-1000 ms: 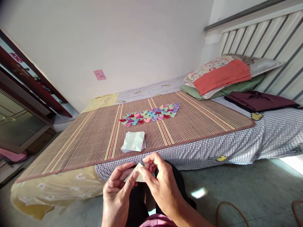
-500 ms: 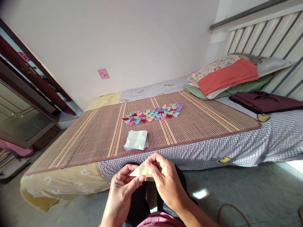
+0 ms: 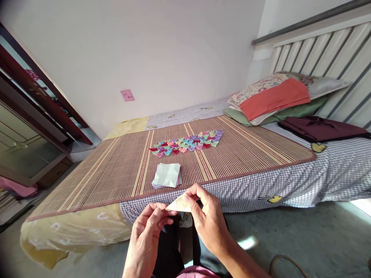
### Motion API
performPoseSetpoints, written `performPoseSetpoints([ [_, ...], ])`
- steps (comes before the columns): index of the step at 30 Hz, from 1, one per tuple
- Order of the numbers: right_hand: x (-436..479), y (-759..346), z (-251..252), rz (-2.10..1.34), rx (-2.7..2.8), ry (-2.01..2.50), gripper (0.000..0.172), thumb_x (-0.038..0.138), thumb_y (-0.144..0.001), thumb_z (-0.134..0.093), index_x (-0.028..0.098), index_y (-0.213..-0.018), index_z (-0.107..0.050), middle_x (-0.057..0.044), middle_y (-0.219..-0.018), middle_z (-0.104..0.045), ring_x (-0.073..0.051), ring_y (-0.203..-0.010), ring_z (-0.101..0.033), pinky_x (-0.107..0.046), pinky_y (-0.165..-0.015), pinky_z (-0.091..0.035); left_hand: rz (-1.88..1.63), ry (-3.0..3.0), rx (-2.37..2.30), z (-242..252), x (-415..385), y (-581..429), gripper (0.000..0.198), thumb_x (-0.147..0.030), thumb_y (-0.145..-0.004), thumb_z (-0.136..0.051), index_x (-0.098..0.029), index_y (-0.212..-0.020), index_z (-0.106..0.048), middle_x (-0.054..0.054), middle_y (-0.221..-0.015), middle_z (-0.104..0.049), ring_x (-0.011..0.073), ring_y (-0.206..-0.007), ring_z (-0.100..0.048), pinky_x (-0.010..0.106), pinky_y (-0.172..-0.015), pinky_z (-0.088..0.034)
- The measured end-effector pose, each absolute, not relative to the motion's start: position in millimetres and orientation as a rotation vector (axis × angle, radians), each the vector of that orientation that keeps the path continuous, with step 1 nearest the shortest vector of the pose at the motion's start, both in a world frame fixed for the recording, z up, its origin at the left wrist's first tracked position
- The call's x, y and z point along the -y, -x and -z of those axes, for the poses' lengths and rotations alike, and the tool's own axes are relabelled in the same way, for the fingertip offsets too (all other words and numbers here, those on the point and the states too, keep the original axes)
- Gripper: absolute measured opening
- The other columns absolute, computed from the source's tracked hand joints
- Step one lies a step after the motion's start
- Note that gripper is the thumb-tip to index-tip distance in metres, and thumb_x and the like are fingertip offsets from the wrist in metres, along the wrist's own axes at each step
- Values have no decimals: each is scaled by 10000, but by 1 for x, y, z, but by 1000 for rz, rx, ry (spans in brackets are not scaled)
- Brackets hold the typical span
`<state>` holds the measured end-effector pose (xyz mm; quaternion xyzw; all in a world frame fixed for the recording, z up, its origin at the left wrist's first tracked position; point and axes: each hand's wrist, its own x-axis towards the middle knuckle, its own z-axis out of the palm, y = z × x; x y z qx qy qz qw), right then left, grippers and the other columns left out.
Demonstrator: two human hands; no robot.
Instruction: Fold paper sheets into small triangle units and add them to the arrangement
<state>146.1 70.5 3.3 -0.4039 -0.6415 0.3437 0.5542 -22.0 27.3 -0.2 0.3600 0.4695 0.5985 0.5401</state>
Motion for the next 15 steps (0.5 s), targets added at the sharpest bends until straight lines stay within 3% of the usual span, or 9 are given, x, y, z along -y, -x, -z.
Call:
performPoseSetpoints([
  [3,-67,-145,-6,-864,1570,920,257,362,-1074,-563,218,-866,-611,2,-740,-651,-162,-670,-614,-257,-647,-498,-1344,-942,-1098,-7,-32,24,357,-478,-816,-889,-177,-976,-784,64,-909,-770,192,-840,-686,265,-764,-537],
  [11,-63,-141,-8,-1018,1677,835,218,251,-1044,-576,212,-836,-629,8,-781,-660,-149,-727,-600,-256,-714,-479,-1145,-1135,-1178,-10,-39,23,371,-441,-805,-886,-165,-678,-672,-14,-646,-553,136,-658,-465,257,-659,-388],
  [15,-63,-141,-6,-1172,1599,880,200,376,-1000,-676,201,-902,-669,-1,-810,-693,-161,-749,-622,-258,-711,-489,-1229,-1025,-1101,-7,-36,20,330,-422,-819,-887,-170,-726,-695,-3,-699,-626,144,-700,-522,253,-710,-421],
])
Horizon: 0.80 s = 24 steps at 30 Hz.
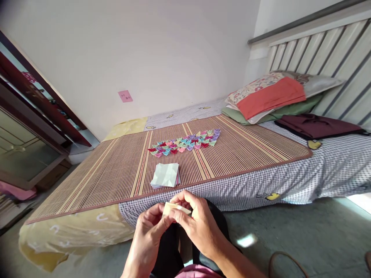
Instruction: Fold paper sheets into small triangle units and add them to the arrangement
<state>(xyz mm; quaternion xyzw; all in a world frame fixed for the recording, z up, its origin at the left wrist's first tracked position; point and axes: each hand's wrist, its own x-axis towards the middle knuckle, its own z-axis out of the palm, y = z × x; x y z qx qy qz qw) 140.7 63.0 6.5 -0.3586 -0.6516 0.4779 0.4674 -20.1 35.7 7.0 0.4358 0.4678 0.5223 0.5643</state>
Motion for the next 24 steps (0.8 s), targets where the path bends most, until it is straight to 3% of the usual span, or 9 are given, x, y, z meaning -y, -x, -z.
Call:
performPoseSetpoints([
  [5,-64,-136,0,-1335,1448,940,367,510,-909,-782,199,-805,-618,31,-702,-591,-143,-677,-548,-233,-632,-456,-1325,-862,-1000,-5,-35,16,279,-405,-848,-871,-181,-778,-720,30,-801,-736,186,-807,-637,286,-834,-485],
  [9,-64,-133,4,-1415,1330,882,380,528,-884,-810,202,-805,-630,16,-733,-634,-158,-718,-595,-246,-681,-499,-1327,-806,-961,-6,-36,14,253,-385,-833,-882,-188,-776,-735,40,-847,-758,207,-861,-671,321,-914,-506],
  [17,-64,-134,5,-1458,1274,867,439,572,-880,-802,198,-748,-613,29,-682,-574,-142,-663,-531,-246,-635,-454,-1324,-795,-973,-7,-38,13,298,-395,-788,-909,-175,-720,-720,28,-785,-691,174,-765,-596,286,-795,-493],
  [24,-77,-154,14,-1174,1283,956,410,561,-982,-688,191,-807,-668,16,-695,-567,-152,-655,-537,-259,-607,-453,-1415,-791,-1080,0,-35,15,300,-390,-815,-886,-210,-697,-677,6,-783,-676,183,-819,-608,274,-819,-475],
])
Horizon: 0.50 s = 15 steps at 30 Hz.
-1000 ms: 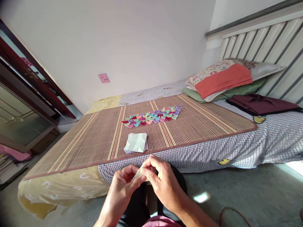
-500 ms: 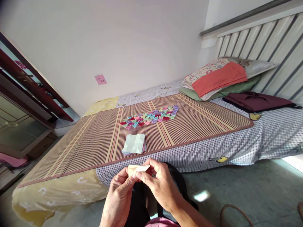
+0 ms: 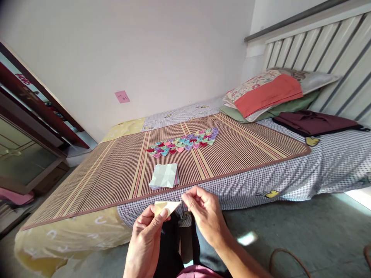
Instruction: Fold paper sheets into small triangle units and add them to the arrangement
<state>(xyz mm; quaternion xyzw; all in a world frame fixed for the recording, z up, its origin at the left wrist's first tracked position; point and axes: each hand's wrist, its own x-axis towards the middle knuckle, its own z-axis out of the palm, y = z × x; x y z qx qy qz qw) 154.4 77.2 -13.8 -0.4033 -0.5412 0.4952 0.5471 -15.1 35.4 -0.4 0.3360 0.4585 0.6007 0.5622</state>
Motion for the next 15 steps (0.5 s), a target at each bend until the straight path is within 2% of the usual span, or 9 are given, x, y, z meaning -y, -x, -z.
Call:
performPoseSetpoints([
  [6,-72,-156,2,-863,1524,883,181,370,-1038,-653,218,-954,-705,-41,-910,-698,-190,-824,-650,-291,-772,-540,-1442,-823,-1146,1,-35,13,323,-398,-816,-885,-215,-696,-648,-6,-773,-660,165,-798,-576,245,-811,-480],
  [9,-69,-149,1,-764,1564,838,169,309,-1036,-642,225,-892,-670,-36,-893,-682,-186,-818,-639,-297,-780,-534,-1444,-845,-1130,-1,-33,12,321,-401,-825,-879,-213,-696,-654,-4,-784,-653,168,-806,-579,251,-823,-485],
  [12,-70,-145,4,-996,1487,884,181,370,-1020,-673,221,-918,-657,-23,-871,-680,-182,-804,-641,-291,-768,-531,-1477,-865,-1136,-2,-32,10,301,-396,-815,-892,-210,-709,-681,-9,-783,-632,169,-802,-579,254,-813,-486],
  [15,-72,-143,7,-1366,1375,848,280,465,-952,-760,205,-916,-662,9,-797,-638,-158,-734,-599,-257,-683,-498,-1471,-886,-1151,-1,-32,9,302,-396,-808,-902,-199,-714,-694,-15,-776,-625,159,-797,-575,244,-812,-485],
])
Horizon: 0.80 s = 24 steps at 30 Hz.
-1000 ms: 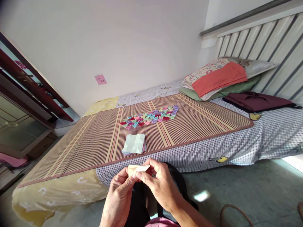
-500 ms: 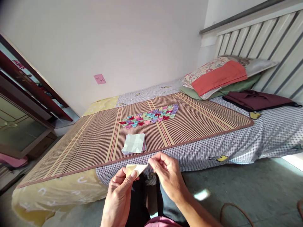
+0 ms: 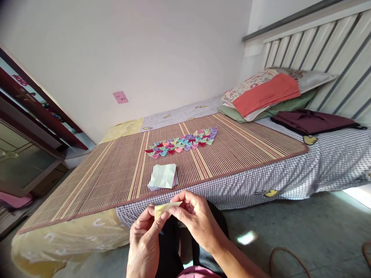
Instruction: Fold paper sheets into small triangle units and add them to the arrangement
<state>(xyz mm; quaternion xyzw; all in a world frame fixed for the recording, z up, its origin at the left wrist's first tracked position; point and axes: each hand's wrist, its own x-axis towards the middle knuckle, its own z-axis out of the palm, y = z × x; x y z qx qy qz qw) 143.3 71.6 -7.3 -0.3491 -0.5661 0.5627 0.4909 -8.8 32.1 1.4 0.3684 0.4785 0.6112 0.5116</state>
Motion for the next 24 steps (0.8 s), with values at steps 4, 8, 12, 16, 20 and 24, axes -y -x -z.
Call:
performPoseSetpoints([
  [4,-71,-145,8,-1451,1316,819,328,482,-944,-769,193,-849,-645,37,-715,-562,-131,-673,-505,-240,-637,-430,-1440,-907,-1158,-2,-33,5,312,-422,-804,-904,-183,-731,-718,1,-790,-648,162,-808,-579,244,-817,-488],
  [8,-68,-149,4,-1344,1427,878,329,456,-951,-760,193,-803,-627,51,-669,-493,-122,-632,-429,-235,-578,-357,-1454,-977,-1209,-6,-33,2,356,-495,-841,-858,-183,-735,-722,-9,-731,-581,145,-718,-506,230,-701,-452],
  [12,-68,-150,-1,-1289,1467,921,344,453,-958,-738,201,-773,-595,57,-641,-456,-121,-602,-407,-239,-554,-339,-1471,-1082,-1353,-8,-31,2,453,-566,-865,-808,-187,-667,-660,-26,-655,-454,133,-634,-376,236,-586,-366],
  [16,-68,-149,-3,-1142,1544,957,336,417,-980,-703,205,-751,-579,59,-621,-458,-120,-582,-412,-242,-559,-351,-1400,-1136,-1371,-6,-31,7,440,-563,-907,-764,-189,-690,-678,1,-668,-540,149,-658,-438,245,-616,-402],
  [20,-69,-149,-2,-1097,1579,961,316,398,-990,-691,204,-765,-582,65,-612,-464,-114,-563,-414,-236,-550,-354,-1335,-1238,-1317,-4,-32,13,343,-508,-928,-761,-184,-817,-787,41,-755,-678,191,-758,-572,270,-727,-475],
  [24,-68,-150,-1,-1100,1549,941,358,434,-1007,-663,199,-749,-586,50,-636,-477,-120,-589,-430,-240,-558,-360,-1347,-1090,-1262,-3,-32,13,366,-505,-886,-812,-173,-745,-753,3,-670,-608,143,-661,-491,245,-648,-425],
])
